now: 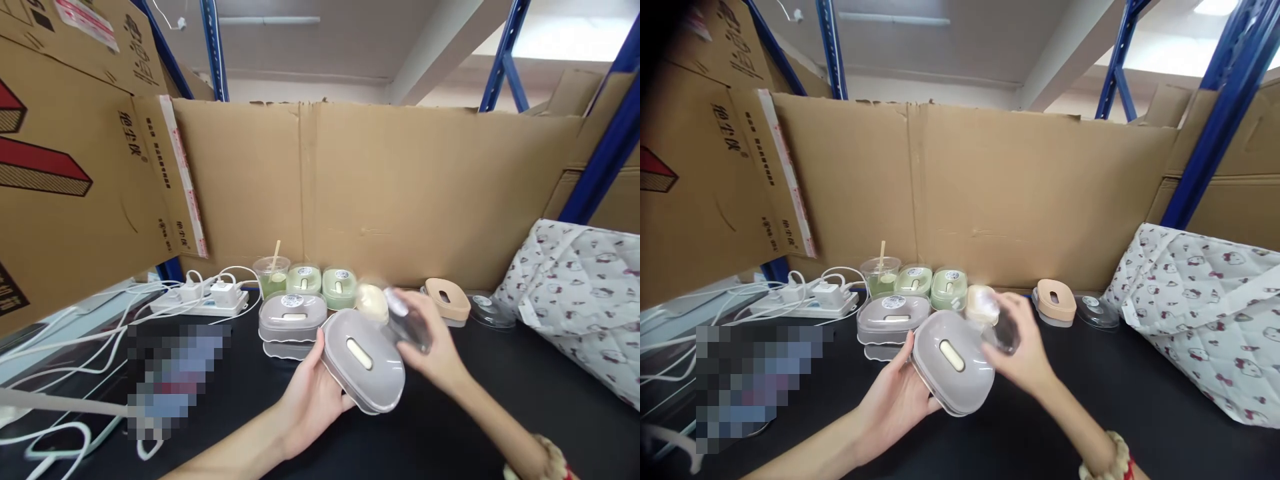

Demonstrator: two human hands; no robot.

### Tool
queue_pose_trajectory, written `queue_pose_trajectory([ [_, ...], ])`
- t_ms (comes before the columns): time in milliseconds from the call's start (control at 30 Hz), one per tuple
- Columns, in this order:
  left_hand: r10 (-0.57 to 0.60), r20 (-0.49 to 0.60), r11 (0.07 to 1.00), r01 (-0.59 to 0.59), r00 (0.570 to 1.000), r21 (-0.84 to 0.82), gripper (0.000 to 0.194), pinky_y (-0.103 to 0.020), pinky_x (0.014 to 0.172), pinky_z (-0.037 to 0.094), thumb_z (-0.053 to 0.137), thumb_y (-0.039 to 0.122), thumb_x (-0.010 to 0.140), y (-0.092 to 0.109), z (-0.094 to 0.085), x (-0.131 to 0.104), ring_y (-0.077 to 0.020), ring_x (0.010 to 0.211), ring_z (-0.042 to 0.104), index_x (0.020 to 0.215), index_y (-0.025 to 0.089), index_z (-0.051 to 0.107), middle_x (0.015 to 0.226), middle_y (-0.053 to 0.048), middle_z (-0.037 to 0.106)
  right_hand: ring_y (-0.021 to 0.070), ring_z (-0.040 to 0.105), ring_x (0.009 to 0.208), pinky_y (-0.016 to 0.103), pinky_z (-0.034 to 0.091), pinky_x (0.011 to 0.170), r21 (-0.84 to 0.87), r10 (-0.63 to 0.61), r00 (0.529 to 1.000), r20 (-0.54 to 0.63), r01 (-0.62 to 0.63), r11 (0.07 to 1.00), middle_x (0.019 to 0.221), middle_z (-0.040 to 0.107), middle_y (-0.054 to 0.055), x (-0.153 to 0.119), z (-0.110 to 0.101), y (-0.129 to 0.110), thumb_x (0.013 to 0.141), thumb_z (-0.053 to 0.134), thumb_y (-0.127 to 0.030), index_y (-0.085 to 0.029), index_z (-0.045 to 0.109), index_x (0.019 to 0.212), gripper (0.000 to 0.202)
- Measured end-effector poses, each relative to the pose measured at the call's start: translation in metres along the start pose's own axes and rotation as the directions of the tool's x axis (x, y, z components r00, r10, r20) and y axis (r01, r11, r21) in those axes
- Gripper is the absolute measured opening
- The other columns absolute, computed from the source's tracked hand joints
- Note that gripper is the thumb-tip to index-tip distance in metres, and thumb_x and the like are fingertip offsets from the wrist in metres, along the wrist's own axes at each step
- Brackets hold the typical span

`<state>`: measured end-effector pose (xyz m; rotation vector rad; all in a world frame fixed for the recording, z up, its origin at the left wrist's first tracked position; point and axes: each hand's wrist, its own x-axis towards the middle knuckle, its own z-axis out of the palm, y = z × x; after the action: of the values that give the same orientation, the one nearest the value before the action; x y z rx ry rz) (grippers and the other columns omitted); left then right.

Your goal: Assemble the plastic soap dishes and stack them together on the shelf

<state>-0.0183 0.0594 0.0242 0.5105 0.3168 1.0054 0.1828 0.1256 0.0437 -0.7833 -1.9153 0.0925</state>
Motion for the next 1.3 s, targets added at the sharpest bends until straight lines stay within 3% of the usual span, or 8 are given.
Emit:
queue_pose_trajectory([
  [333,0.084,-0.104,0.992,-0.073,0.991,0.106,0.043,-0.03,0.082,0.046,0.069,0.036,0.074,-0.001,0.004,-0.005,-0.0223,0.105,0.055,0.11,0.014,0.061,0.118,-0.011,0.059,0.0028,0.045,0.107,0.01,0.046,0.093,0.04,-0.119,0.984,0.131,0.115,0.993,0.109,0.038,0.006,-0.025,0.024,-0.032,0.055,0.066,-0.065,-0.02,0.049,0.117,0.079],
  [433,0.062,-0.161,0.991,-0.042,0.985,0.126,0.047,-0.026,0.069,0.046,0.072,0.032,0.068,-0.001,0.006,-0.003,-0.0219,0.093,0.06,0.108,0.011,0.061,0.107,-0.013,0.063,0.0007,0.048,0.105,0.009,0.046,0.092,0.177,0.068,0.978,0.197,-0.104,0.979,0.111,0.042,0.006,-0.026,0.024,-0.03,0.068,0.058,-0.059,-0.019,0.044,0.117,0.065],
  [533,0.089,-0.179,0.987,-0.062,0.98,0.151,0.054,-0.026,0.07,0.046,0.075,0.033,0.063,0.001,0.007,-0.002,-0.0224,0.092,0.06,0.11,0.012,0.059,0.104,-0.011,0.064,0.0027,0.052,0.107,0.009,0.049,0.087,0.279,0.326,0.883,0.338,-0.425,0.861,0.119,0.044,0.008,-0.025,0.025,-0.03,0.069,0.06,-0.052,-0.016,0.034,0.125,0.071],
  [633,0.131,-0.188,0.968,-0.085,0.973,0.237,0.062,-0.031,0.08,0.046,0.077,0.034,0.061,0.004,0.008,-0.004,-0.0237,0.097,0.059,0.116,0.014,0.056,0.106,-0.011,0.064,0.005,0.054,0.107,0.009,0.051,0.083,0.372,0.344,0.816,0.465,-0.533,0.76,0.124,0.044,0.01,-0.021,0.023,-0.028,0.068,0.062,-0.05,-0.014,0.036,0.125,0.072],
  [833,0.395,-0.135,0.776,-0.252,0.909,0.578,0.066,-0.03,0.096,0.041,0.079,0.026,0.057,0.009,0.009,-0.004,-0.0225,0.114,0.051,0.118,0.02,0.054,0.12,-0.007,0.058,0.0021,0.056,0.101,0.005,0.049,0.084,0.419,0.139,0.94,0.313,-0.268,0.867,0.116,0.051,0.007,-0.012,0.004,-0.019,0.064,0.068,-0.035,-0.015,0.044,0.117,0.061],
  [1000,0.444,0.013,0.554,-0.286,0.896,0.782,0.072,-0.033,0.093,0.044,0.08,0.019,0.052,0.009,0.005,-0.003,-0.0239,0.107,0.056,0.119,0.018,0.054,0.113,-0.009,0.06,0.0011,0.055,0.104,0.003,0.046,0.091,0.348,-0.053,0.959,0.279,-0.05,0.936,0.113,0.051,0.005,-0.011,-0.006,-0.015,0.06,0.072,-0.03,-0.016,0.043,0.119,0.067],
  [1133,0.491,0.017,0.515,-0.305,0.871,0.801,0.067,-0.033,0.093,0.045,0.077,0.022,0.058,0.004,0.0,-0.003,-0.0231,0.106,0.057,0.12,0.018,0.053,0.115,-0.009,0.06,-0.0001,0.054,0.105,0.003,0.047,0.089,0.449,0.08,0.97,0.232,-0.18,0.875,0.117,0.05,0.006,-0.013,0.0,-0.018,0.063,0.07,-0.036,-0.017,0.034,0.127,0.076],
  [1300,0.519,0.01,0.5,-0.313,0.854,0.807,0.067,-0.031,0.092,0.046,0.077,0.024,0.059,0.0,-0.009,0.0,-0.0223,0.106,0.057,0.121,0.018,0.051,0.116,-0.008,0.06,0.0026,0.057,0.102,0.005,0.049,0.085,0.454,0.26,0.885,0.387,-0.428,0.781,0.114,0.053,0.007,-0.011,0.001,-0.019,0.059,0.073,-0.039,-0.014,0.038,0.126,0.08],
])
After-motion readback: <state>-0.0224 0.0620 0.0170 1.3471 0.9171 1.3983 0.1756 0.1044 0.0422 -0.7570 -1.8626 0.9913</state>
